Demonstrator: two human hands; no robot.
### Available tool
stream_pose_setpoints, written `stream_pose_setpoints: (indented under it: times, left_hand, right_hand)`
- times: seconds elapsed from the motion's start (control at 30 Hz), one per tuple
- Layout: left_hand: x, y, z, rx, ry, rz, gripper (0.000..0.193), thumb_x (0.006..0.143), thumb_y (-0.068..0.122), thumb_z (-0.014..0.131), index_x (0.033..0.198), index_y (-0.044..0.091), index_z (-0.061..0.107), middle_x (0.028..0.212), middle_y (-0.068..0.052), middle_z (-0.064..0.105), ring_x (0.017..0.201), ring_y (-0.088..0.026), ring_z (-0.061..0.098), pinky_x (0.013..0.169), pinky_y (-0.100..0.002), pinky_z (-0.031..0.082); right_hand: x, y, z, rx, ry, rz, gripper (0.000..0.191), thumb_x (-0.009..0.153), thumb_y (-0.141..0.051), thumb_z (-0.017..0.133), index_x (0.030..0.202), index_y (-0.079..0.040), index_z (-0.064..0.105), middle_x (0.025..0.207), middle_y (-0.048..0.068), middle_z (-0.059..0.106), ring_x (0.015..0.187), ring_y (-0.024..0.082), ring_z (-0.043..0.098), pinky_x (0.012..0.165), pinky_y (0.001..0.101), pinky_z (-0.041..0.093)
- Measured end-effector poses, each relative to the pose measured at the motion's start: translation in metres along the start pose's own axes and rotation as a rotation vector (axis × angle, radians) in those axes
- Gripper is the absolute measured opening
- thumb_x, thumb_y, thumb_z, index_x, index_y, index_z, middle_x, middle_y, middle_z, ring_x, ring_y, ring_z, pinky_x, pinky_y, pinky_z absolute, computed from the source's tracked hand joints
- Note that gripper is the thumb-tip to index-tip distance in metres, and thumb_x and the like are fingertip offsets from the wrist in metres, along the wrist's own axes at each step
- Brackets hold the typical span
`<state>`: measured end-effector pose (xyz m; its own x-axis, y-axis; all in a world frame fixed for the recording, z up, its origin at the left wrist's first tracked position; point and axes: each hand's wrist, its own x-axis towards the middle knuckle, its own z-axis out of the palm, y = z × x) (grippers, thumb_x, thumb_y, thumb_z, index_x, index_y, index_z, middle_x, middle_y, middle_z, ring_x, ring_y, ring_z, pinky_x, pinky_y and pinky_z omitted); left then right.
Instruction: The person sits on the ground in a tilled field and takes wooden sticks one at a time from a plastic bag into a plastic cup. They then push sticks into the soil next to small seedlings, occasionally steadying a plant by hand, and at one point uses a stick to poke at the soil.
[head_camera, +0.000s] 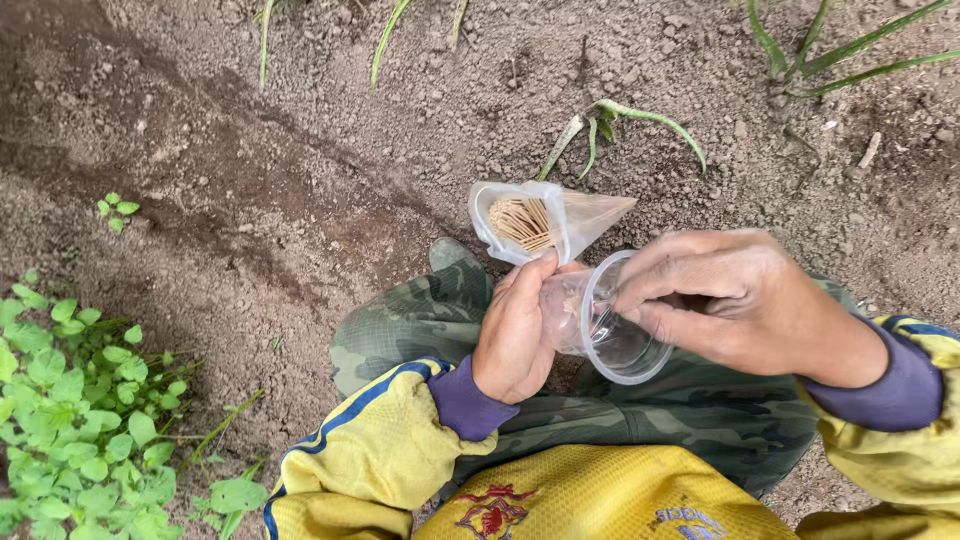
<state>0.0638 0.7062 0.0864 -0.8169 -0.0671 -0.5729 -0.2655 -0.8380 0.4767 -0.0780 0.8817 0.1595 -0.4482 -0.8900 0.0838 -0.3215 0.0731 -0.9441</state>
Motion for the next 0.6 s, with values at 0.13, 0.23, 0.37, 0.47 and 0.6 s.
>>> stream_pose_setpoints:
  times: [0.13, 0.23, 0.37, 0.47, 0.6]
  left_hand:
    - [-0.002, 0.004, 0.005, 0.047, 0.069, -0.088, 0.037, 0.107, 0.032, 0.045, 0.108, 0.000, 0.063, 0.096, -0.011, 0.071, 0.082, -0.019, 0.068, 0.073, -0.035, 0.056]
    - [0.002, 0.004, 0.006, 0.059, 0.044, -0.082, 0.038, 0.108, 0.031, 0.045, 0.107, -0.002, 0.063, 0.095, -0.012, 0.071, 0.081, -0.019, 0.067, 0.071, -0.034, 0.056]
    - [0.008, 0.002, 0.005, 0.057, 0.106, -0.116, 0.037, 0.110, 0.030, 0.045, 0.106, -0.002, 0.063, 0.092, -0.013, 0.070, 0.078, -0.020, 0.066, 0.069, -0.034, 0.056]
    - [0.016, 0.002, 0.004, 0.070, 0.118, -0.132, 0.038, 0.108, 0.030, 0.045, 0.105, -0.002, 0.064, 0.091, -0.014, 0.070, 0.078, -0.020, 0.067, 0.067, -0.034, 0.056]
    - [0.021, 0.005, 0.003, 0.093, 0.190, -0.172, 0.036, 0.105, 0.029, 0.046, 0.103, -0.002, 0.064, 0.096, -0.015, 0.070, 0.079, -0.021, 0.068, 0.067, -0.035, 0.056]
  right_hand:
    - [-0.008, 0.007, -0.004, 0.040, 0.027, 0.021, 0.009, 0.082, -0.004, 0.074, 0.091, -0.003, 0.077, 0.095, 0.009, 0.079, 0.086, 0.021, 0.079, 0.076, 0.0314, 0.062]
    - [-0.012, 0.014, -0.003, 0.108, 0.048, 0.040, 0.008, 0.085, -0.003, 0.073, 0.092, -0.002, 0.076, 0.097, 0.010, 0.079, 0.088, 0.022, 0.080, 0.079, 0.0321, 0.062]
    - [-0.012, 0.028, -0.002, 0.123, 0.065, 0.029, 0.009, 0.086, -0.003, 0.073, 0.094, -0.001, 0.076, 0.098, 0.012, 0.080, 0.094, 0.023, 0.081, 0.082, 0.0318, 0.064]
    - [-0.017, 0.042, -0.011, 0.166, 0.095, 0.011, 0.007, 0.085, -0.003, 0.074, 0.092, -0.001, 0.076, 0.096, 0.012, 0.080, 0.091, 0.022, 0.081, 0.080, 0.0313, 0.064]
    - [-0.038, 0.061, -0.025, 0.319, 0.295, 0.187, 0.005, 0.087, 0.000, 0.075, 0.093, -0.001, 0.076, 0.098, 0.014, 0.080, 0.089, 0.021, 0.079, 0.078, 0.0307, 0.064]
